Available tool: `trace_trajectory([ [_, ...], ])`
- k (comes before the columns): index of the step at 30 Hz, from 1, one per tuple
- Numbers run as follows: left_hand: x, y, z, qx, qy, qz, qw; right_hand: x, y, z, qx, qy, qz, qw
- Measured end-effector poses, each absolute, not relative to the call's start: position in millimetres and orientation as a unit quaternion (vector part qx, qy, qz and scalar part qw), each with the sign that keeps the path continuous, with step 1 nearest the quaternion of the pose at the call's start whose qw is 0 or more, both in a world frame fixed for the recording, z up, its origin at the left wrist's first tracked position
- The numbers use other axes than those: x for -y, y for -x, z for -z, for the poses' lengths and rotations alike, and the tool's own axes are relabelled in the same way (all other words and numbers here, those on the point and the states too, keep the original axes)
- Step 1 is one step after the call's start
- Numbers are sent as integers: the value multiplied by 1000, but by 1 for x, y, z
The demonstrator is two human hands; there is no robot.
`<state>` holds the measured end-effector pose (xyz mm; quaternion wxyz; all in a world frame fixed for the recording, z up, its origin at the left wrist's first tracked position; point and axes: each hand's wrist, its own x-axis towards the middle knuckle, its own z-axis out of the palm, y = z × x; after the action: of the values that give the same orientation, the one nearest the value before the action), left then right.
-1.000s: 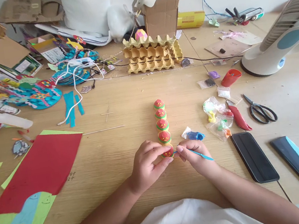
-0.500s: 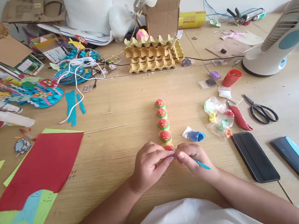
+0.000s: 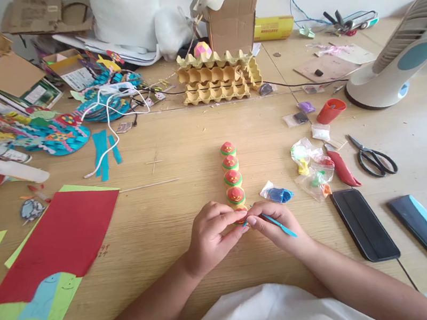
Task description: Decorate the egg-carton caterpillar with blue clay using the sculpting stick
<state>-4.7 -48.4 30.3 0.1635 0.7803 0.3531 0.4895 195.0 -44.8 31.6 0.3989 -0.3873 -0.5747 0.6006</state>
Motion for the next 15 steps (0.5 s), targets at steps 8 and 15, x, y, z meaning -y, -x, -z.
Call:
trace_trajectory([
  [8, 50, 8, -28, -330, -782, -494, 188, 45, -196, -32, 576, 413, -583, 396],
  [15, 50, 7, -29, -344, -780, -486, 193, 46, -196, -31, 584, 389, -600, 383],
])
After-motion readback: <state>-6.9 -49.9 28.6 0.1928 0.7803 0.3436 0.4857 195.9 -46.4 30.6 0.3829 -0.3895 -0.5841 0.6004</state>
